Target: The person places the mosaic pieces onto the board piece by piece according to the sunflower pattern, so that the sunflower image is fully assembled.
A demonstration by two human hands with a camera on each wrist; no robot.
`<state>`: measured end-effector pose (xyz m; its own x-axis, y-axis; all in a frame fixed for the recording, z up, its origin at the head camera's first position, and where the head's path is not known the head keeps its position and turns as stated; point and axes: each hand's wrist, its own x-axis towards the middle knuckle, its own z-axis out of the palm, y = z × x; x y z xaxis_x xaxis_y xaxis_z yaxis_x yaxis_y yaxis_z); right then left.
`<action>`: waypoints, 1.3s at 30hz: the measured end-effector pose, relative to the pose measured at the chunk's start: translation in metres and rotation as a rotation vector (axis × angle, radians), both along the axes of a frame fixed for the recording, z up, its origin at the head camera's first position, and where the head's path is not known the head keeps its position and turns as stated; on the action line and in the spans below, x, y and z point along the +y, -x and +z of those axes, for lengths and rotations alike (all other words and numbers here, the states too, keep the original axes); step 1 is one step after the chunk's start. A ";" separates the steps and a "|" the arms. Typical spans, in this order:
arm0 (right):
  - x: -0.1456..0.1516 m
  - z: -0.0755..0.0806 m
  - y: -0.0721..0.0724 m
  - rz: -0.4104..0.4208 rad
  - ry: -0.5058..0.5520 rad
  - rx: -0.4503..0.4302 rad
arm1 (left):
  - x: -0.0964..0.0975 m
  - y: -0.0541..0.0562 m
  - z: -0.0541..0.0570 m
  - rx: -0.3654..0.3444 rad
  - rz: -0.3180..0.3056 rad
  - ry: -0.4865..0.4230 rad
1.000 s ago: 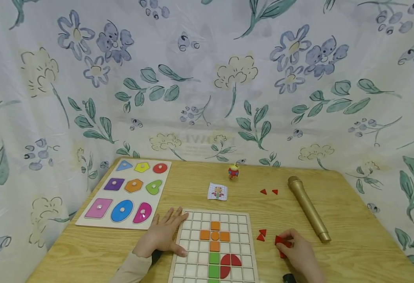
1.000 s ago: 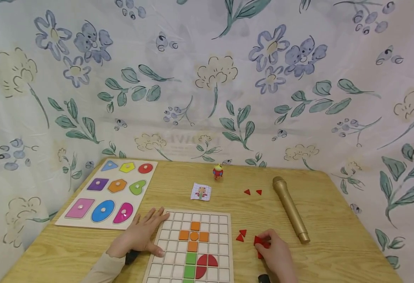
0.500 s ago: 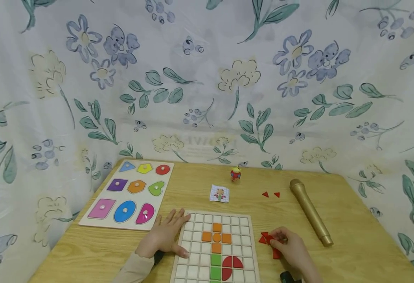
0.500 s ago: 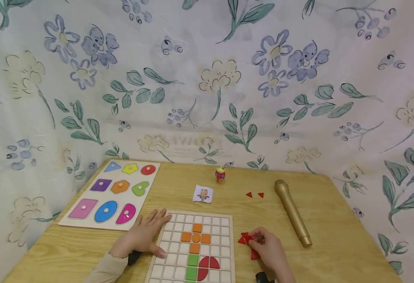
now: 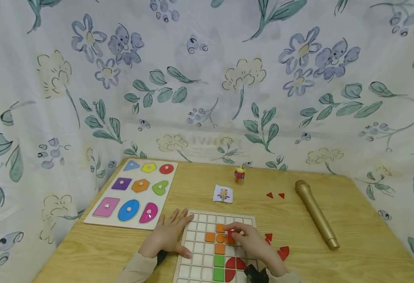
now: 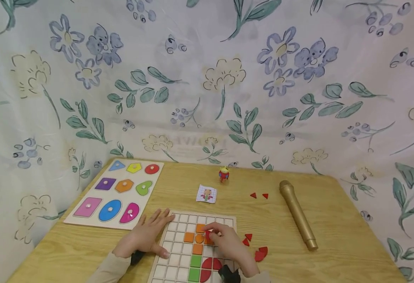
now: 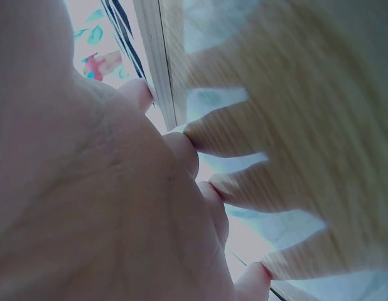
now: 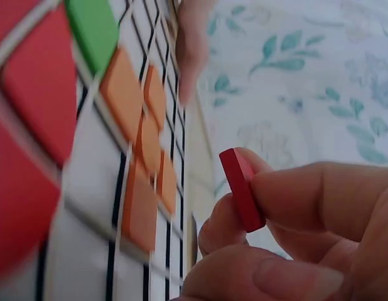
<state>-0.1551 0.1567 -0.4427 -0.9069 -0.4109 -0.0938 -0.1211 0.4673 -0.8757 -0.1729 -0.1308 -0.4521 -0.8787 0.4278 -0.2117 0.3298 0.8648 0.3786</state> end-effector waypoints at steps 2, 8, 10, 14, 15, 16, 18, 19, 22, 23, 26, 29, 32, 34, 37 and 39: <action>-0.009 0.001 -0.003 0.030 0.010 0.002 | 0.001 0.001 0.000 -0.001 -0.001 0.002; -0.031 -0.004 -0.013 0.096 0.031 -0.006 | 0.002 0.000 0.001 -0.004 0.013 0.013; -0.038 -0.007 -0.016 0.110 0.020 -0.002 | 0.002 0.000 0.001 -0.008 0.017 0.008; -0.048 -0.011 -0.021 0.090 -0.008 0.030 | 0.002 0.000 0.002 -0.017 0.018 0.003; -0.050 -0.011 -0.022 0.076 -0.012 0.037 | 0.002 0.000 0.002 -0.019 0.018 0.004; -0.052 -0.011 -0.023 0.061 -0.019 0.044 | 0.002 0.000 0.002 -0.019 0.019 0.004; -0.055 -0.012 -0.024 0.038 -0.035 0.061 | 0.002 0.000 0.002 -0.017 0.020 0.005; -0.056 -0.011 -0.025 0.032 -0.052 0.072 | 0.002 0.000 0.002 -0.016 0.021 0.006; -0.058 -0.011 -0.026 0.031 -0.110 0.100 | 0.002 0.001 0.002 -0.014 0.021 0.006; -0.058 -0.011 -0.026 0.035 -0.127 0.111 | 0.002 0.001 0.002 -0.015 0.021 0.007; -0.058 -0.011 -0.026 0.049 -0.149 0.118 | 0.002 0.001 0.002 -0.016 0.021 0.008; -0.053 -0.011 -0.024 0.079 -0.101 0.113 | 0.002 0.002 0.002 -0.015 0.019 0.011; -0.041 -0.010 -0.020 0.085 -0.021 0.092 | 0.002 0.001 0.001 -0.016 0.018 0.011; -0.028 -0.009 -0.016 0.057 0.015 0.095 | 0.002 0.001 0.001 -0.016 0.017 0.008; -0.004 -0.006 -0.012 -0.029 0.041 0.087 | 0.002 0.001 0.001 -0.015 0.018 0.002; 0.015 -0.006 -0.009 -0.105 0.041 0.082 | 0.001 0.000 0.001 -0.011 0.018 -0.001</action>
<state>-0.1457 0.1721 -0.4488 -0.9491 -0.3148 -0.0031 -0.1449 0.4456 -0.8834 -0.1732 -0.1296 -0.4511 -0.8839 0.4122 -0.2209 0.3102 0.8703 0.3827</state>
